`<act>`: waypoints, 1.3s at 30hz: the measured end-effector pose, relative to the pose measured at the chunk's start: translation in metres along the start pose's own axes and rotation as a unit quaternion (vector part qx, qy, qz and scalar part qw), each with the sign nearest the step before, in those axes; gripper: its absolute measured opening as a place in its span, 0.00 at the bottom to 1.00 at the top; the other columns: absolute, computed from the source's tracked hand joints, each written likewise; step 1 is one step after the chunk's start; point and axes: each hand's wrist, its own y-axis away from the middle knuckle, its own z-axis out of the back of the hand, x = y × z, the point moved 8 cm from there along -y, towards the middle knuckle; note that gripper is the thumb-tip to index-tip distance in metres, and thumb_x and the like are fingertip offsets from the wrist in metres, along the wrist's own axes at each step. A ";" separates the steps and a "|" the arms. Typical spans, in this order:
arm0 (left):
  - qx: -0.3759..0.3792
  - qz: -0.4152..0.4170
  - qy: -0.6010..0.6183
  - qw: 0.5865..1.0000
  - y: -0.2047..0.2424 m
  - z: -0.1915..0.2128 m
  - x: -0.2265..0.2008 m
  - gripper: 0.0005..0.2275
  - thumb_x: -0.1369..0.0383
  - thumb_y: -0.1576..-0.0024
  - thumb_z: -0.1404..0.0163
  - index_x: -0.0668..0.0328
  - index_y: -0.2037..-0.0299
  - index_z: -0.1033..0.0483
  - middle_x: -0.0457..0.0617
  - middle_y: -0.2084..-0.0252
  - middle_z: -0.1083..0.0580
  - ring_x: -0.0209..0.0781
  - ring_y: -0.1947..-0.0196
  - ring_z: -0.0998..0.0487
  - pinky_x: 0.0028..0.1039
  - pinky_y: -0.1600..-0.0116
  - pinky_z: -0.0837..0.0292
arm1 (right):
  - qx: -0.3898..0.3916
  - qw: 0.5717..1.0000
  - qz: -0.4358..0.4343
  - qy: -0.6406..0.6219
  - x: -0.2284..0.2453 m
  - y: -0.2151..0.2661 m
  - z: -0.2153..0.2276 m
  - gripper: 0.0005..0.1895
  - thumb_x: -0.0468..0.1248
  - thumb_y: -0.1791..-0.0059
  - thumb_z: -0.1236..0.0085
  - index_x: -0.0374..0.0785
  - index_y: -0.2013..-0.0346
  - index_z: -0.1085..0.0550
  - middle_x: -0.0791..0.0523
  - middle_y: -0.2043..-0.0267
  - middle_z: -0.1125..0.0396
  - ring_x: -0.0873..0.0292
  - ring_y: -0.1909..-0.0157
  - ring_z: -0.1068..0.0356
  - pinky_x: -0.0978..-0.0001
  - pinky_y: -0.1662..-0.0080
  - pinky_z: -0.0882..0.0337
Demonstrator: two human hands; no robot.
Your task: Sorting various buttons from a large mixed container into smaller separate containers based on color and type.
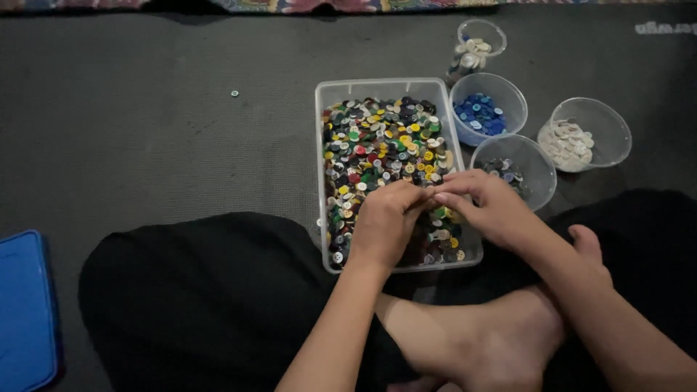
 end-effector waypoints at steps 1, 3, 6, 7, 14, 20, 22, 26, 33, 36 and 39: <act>-0.002 0.000 -0.002 1.000 0.000 0.001 0.001 0.04 0.68 0.40 0.44 0.42 0.63 0.17 0.35 0.66 0.20 0.44 0.60 0.17 0.30 0.56 0.20 | 0.001 1.000 0.002 -0.001 0.006 0.000 0.001 0.08 0.38 0.48 0.39 0.38 0.61 0.16 0.47 0.57 0.21 0.44 0.35 0.31 0.50 0.34 0.37; 0.007 -0.009 -0.016 1.000 0.001 0.000 0.002 0.03 0.69 0.43 0.42 0.45 0.64 0.17 0.39 0.66 0.20 0.47 0.59 0.17 0.32 0.57 0.19 | 0.014 1.000 -0.006 -0.009 0.013 0.003 0.001 0.09 0.39 0.48 0.40 0.38 0.60 0.16 0.47 0.58 0.21 0.43 0.36 0.30 0.48 0.33 0.37; 0.019 -0.030 -0.024 0.999 0.003 -0.005 0.002 0.04 0.73 0.43 0.43 0.48 0.64 0.17 0.41 0.67 0.20 0.48 0.62 0.17 0.32 0.57 0.20 | 0.024 1.000 0.007 0.005 0.014 0.003 0.001 0.08 0.36 0.49 0.39 0.38 0.59 0.16 0.45 0.55 0.21 0.40 0.36 0.30 0.47 0.34 0.35; 0.021 -0.029 -0.024 0.999 0.003 -0.005 0.002 0.04 0.73 0.43 0.43 0.48 0.64 0.17 0.41 0.67 0.20 0.48 0.62 0.17 0.32 0.57 0.20 | 0.023 1.000 0.006 0.005 0.011 0.003 0.000 0.08 0.36 0.49 0.39 0.38 0.59 0.16 0.45 0.55 0.21 0.40 0.36 0.30 0.47 0.34 0.35; 0.017 -0.027 -0.009 0.999 0.003 0.000 -0.001 0.03 0.72 0.44 0.42 0.51 0.66 0.18 0.45 0.69 0.21 0.48 0.62 0.17 0.31 0.57 0.20 | 0.001 0.999 -0.009 0.032 0.025 0.007 -0.001 0.07 0.37 0.49 0.39 0.41 0.62 0.16 0.50 0.63 0.20 0.49 0.33 0.30 0.52 0.35 0.33; 0.024 -0.005 -0.007 1.000 0.002 -0.004 0.009 0.03 0.71 0.44 0.43 0.48 0.66 0.18 0.44 0.69 0.21 0.47 0.63 0.17 0.32 0.59 0.20 | -0.009 1.000 -0.005 0.023 0.035 0.008 0.000 0.07 0.35 0.49 0.41 0.39 0.62 0.16 0.49 0.66 0.20 0.46 0.33 0.31 0.48 0.35 0.33; 0.026 -0.002 -0.013 1.000 0.002 -0.006 0.012 0.03 0.71 0.45 0.43 0.47 0.66 0.18 0.44 0.69 0.21 0.47 0.63 0.17 0.32 0.59 0.19 | -0.010 1.000 -0.005 0.025 0.035 0.007 -0.001 0.07 0.35 0.49 0.40 0.39 0.62 0.16 0.49 0.66 0.20 0.47 0.32 0.31 0.48 0.34 0.33; 0.014 0.010 -0.002 1.000 0.002 0.005 -0.001 0.04 0.70 0.45 0.44 0.48 0.63 0.18 0.47 0.67 0.20 0.49 0.61 0.17 0.34 0.58 0.18 | -0.032 0.999 -0.020 0.011 0.027 0.006 -0.001 0.06 0.35 0.49 0.40 0.39 0.65 0.17 0.51 0.63 0.20 0.49 0.34 0.30 0.51 0.34 0.34; -0.076 0.052 0.065 0.994 -0.002 0.020 -0.003 0.07 0.70 0.39 0.46 0.56 0.54 0.18 0.55 0.64 0.17 0.49 0.63 0.14 0.34 0.58 0.18 | -0.178 0.984 -0.024 0.004 0.019 0.018 0.027 0.11 0.47 0.46 0.34 0.44 0.57 0.18 0.52 0.63 0.24 0.51 0.48 0.24 0.57 0.48 0.26; -0.108 0.157 0.205 0.960 0.000 0.018 0.013 0.12 0.72 0.43 0.44 0.66 0.49 0.20 0.48 0.68 0.18 0.33 0.69 0.16 0.19 0.65 0.22 | -0.278 0.954 -0.111 0.025 0.008 0.025 0.066 0.12 0.43 0.44 0.39 0.38 0.55 0.18 0.56 0.64 0.26 0.65 0.68 0.34 0.73 0.63 0.34; -0.117 0.197 0.237 0.944 0.002 0.020 0.017 0.12 0.69 0.42 0.45 0.67 0.50 0.19 0.48 0.67 0.19 0.32 0.68 0.17 0.18 0.63 0.23 | -0.368 0.883 -0.253 -0.143 -0.047 0.038 0.091 0.04 0.41 0.44 0.43 0.49 0.60 0.22 0.65 0.62 0.26 0.72 0.63 0.29 0.80 0.65 0.30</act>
